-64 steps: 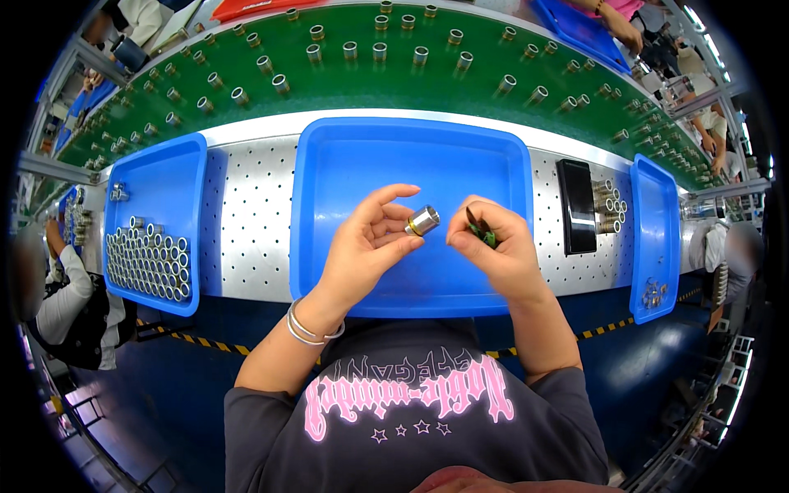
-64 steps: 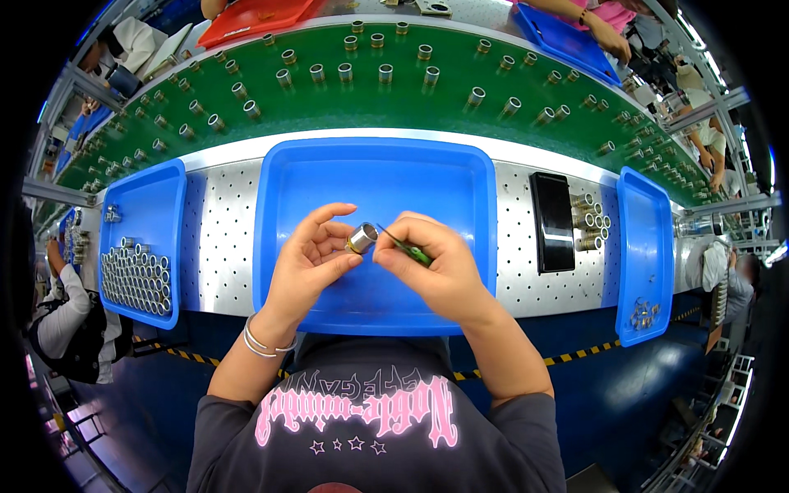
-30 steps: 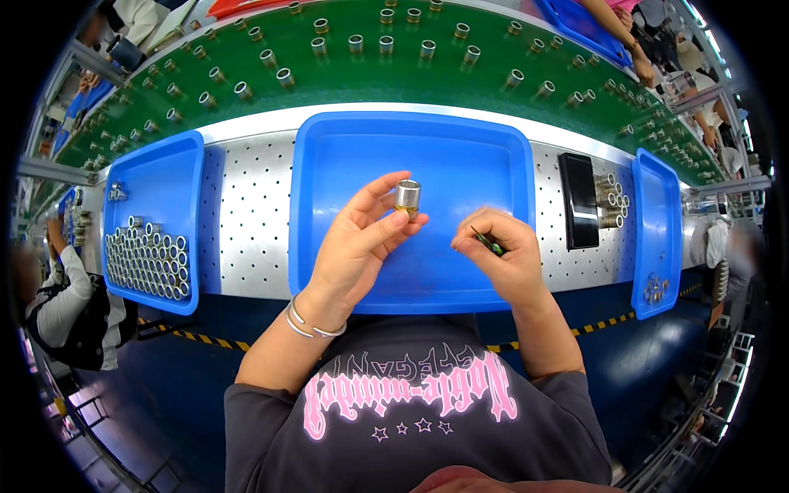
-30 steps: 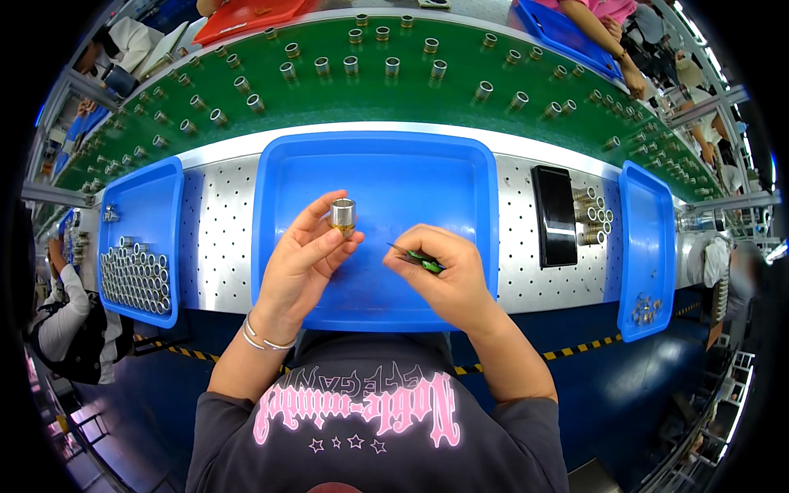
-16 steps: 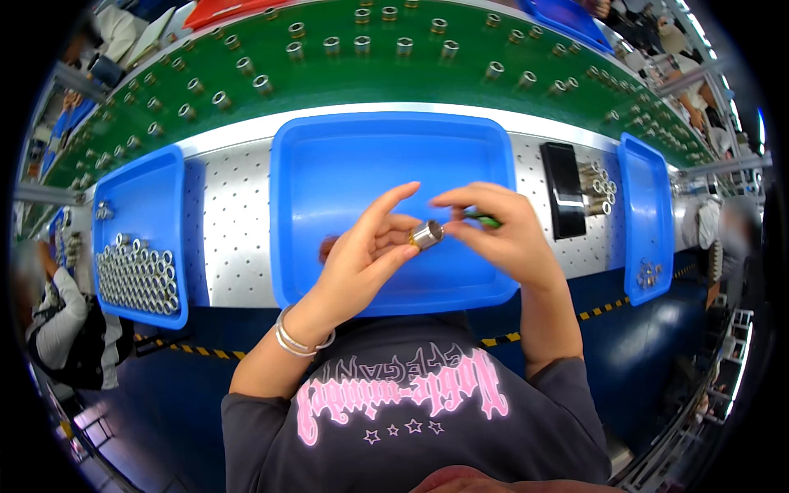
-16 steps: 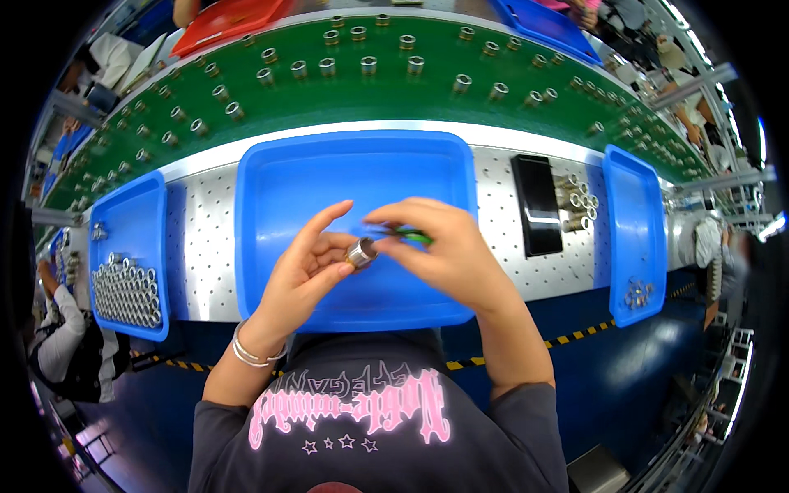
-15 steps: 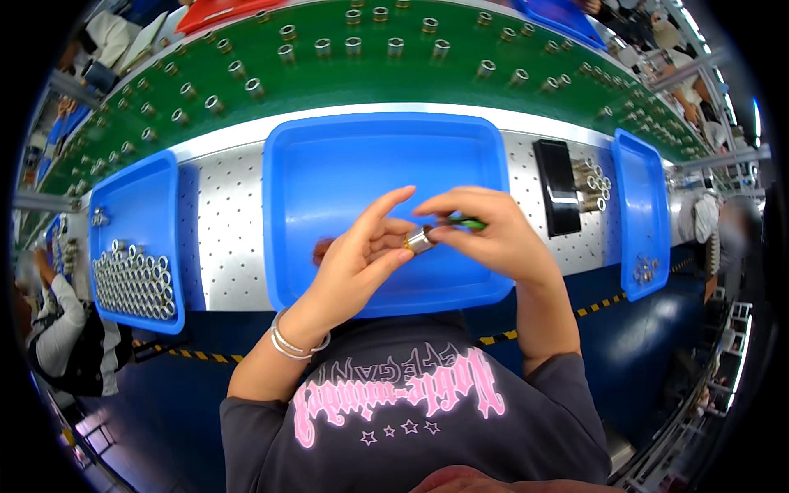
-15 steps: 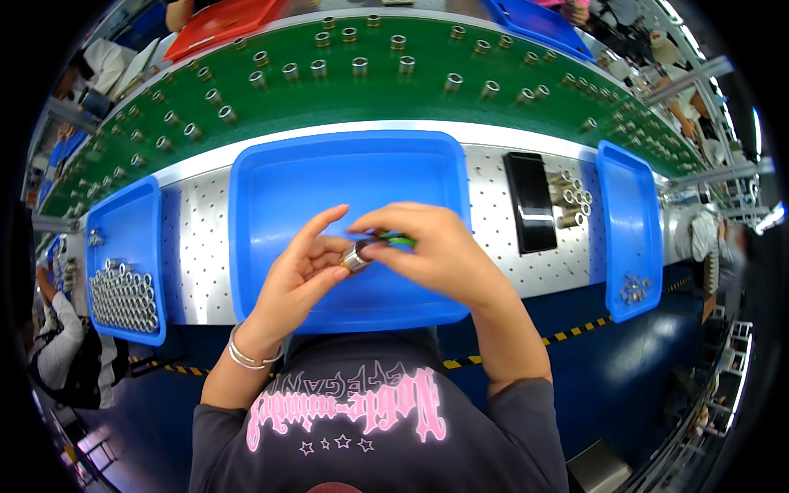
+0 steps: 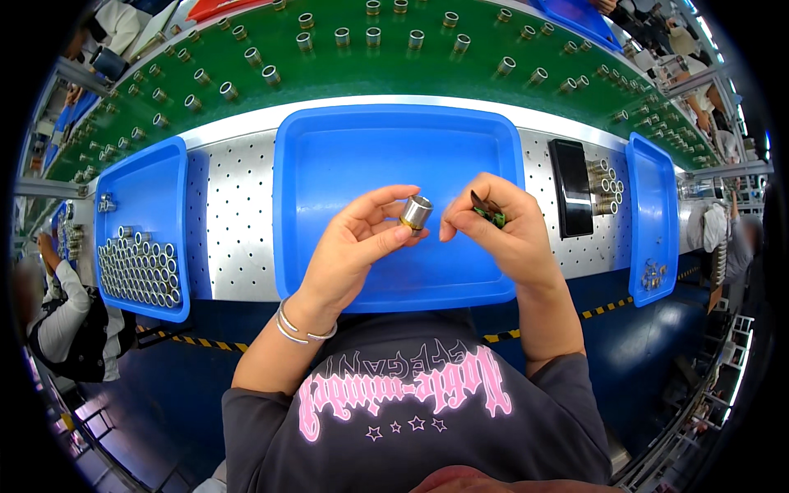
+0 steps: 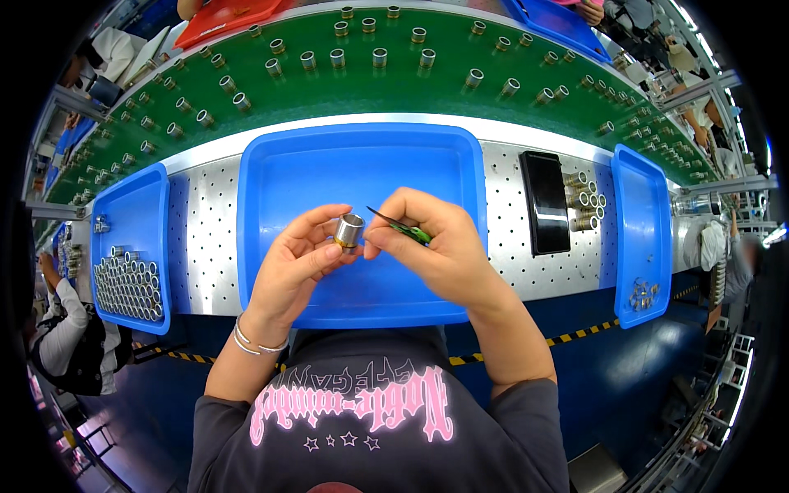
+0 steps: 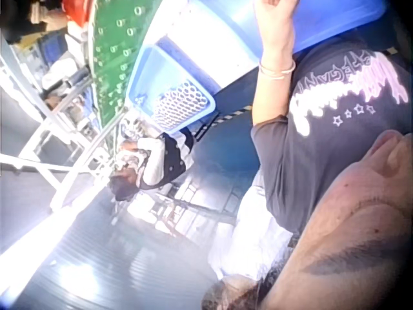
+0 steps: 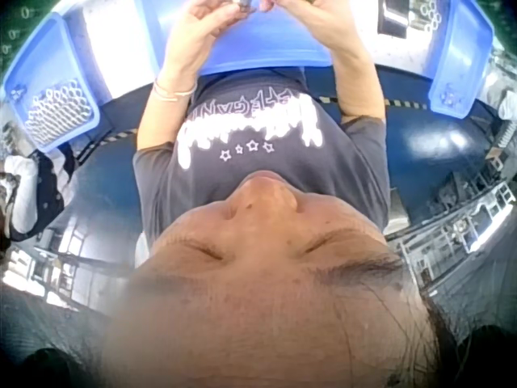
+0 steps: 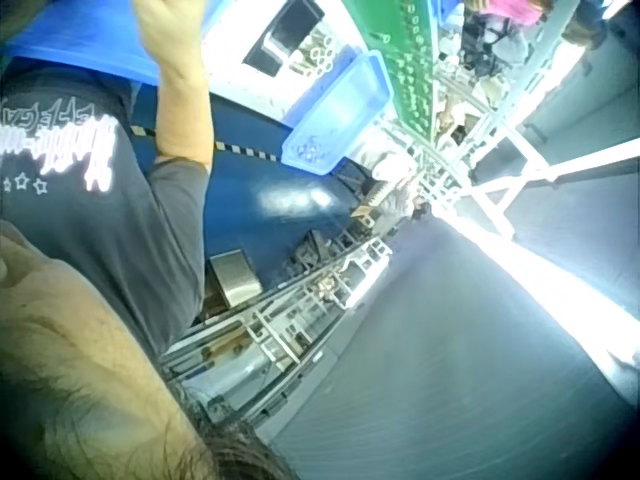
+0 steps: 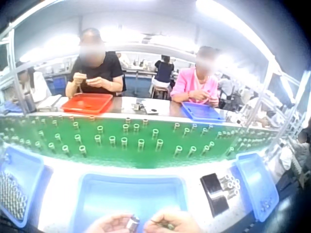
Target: The person uses a green utility knife to scrape the edges of small cylindrical metal parts. They pick up each part from a blue tray, scrape it, and place it onto a green pegboard. The person occasionally wipes the parts with a cloth.
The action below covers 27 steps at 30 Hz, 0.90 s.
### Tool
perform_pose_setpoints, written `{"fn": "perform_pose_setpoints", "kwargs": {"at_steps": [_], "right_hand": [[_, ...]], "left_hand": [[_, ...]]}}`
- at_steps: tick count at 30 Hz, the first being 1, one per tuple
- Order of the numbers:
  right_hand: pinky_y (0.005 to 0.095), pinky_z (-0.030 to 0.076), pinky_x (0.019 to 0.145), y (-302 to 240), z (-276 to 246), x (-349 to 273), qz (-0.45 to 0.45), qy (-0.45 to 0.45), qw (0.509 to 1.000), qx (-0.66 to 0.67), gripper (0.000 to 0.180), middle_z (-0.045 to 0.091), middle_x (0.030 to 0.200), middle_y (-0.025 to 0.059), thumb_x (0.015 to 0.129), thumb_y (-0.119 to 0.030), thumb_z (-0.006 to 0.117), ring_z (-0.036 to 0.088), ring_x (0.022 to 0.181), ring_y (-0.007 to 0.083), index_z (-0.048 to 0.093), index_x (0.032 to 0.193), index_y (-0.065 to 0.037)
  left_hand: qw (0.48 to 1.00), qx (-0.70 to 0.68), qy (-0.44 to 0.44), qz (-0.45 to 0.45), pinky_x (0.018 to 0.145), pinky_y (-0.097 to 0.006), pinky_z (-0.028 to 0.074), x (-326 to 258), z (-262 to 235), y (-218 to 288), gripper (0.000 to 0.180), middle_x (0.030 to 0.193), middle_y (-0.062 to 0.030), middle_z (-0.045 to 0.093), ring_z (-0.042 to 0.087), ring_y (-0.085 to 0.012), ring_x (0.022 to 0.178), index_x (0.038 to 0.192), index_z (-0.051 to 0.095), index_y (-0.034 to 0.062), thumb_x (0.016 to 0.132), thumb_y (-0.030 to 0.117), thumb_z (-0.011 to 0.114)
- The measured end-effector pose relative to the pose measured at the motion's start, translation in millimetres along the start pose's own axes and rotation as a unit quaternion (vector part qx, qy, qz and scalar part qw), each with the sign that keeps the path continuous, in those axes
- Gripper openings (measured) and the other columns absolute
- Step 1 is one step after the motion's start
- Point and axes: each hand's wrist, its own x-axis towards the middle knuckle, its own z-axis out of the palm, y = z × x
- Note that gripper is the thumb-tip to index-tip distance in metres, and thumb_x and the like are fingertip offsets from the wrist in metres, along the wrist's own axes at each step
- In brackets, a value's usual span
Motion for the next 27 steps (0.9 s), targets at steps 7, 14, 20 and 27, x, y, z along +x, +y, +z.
{"fn": "perform_pose_setpoints", "kwargs": {"at_steps": [7,14,20,27], "right_hand": [[0.0216,0.047,0.067,0,9,8,-0.021,-0.017,1.000,-0.012,0.005,0.062,0.079,0.0067,0.087,-0.003,0.056,0.059,0.076,0.0100,0.056,0.085,0.002],[0.0220,0.047,0.068,-1,13,11,-0.025,-0.018,0.999,-0.010,0.004,0.061,0.079,0.0065,0.087,-0.002,0.056,0.059,0.076,0.0102,0.055,0.085,0.002],[0.0220,0.047,0.067,2,19,17,-0.017,0.012,0.999,0.027,0.005,0.062,0.079,0.0065,0.087,-0.004,0.057,0.059,0.076,0.0099,0.056,0.085,0.001],[0.0176,0.035,0.051,14,2,31,0.016,0.137,0.979,0.151,0.010,0.064,0.084,0.0108,0.087,-0.012,0.059,0.044,0.054,0.0034,0.056,0.085,-0.002]], "left_hand": [[0.999,0.005,0.006,0.035,0.085,-0.029,0.046,1,-3,-5,0.040,0.105,-0.0114,0.058,0.060,-0.0183,0.095,0.123,0.048,-0.0006,0.084,0.004,0.057],[0.999,0.006,-0.002,0.041,0.086,-0.028,0.047,3,-4,-2,0.039,0.104,-0.0110,0.059,0.060,-0.0181,0.094,0.122,0.049,-0.0012,0.083,0.001,0.056],[0.998,0.033,-0.003,0.052,0.087,-0.027,0.047,5,-6,-11,0.040,0.104,-0.0094,0.058,0.059,-0.0151,0.096,0.121,0.050,-0.0015,0.082,-0.003,0.058],[0.998,0.044,-0.006,0.036,0.090,-0.032,0.046,0,-2,-7,0.048,0.108,-0.0122,0.057,0.059,-0.0216,0.101,0.128,0.045,0.0003,0.082,0.001,0.060]]}}
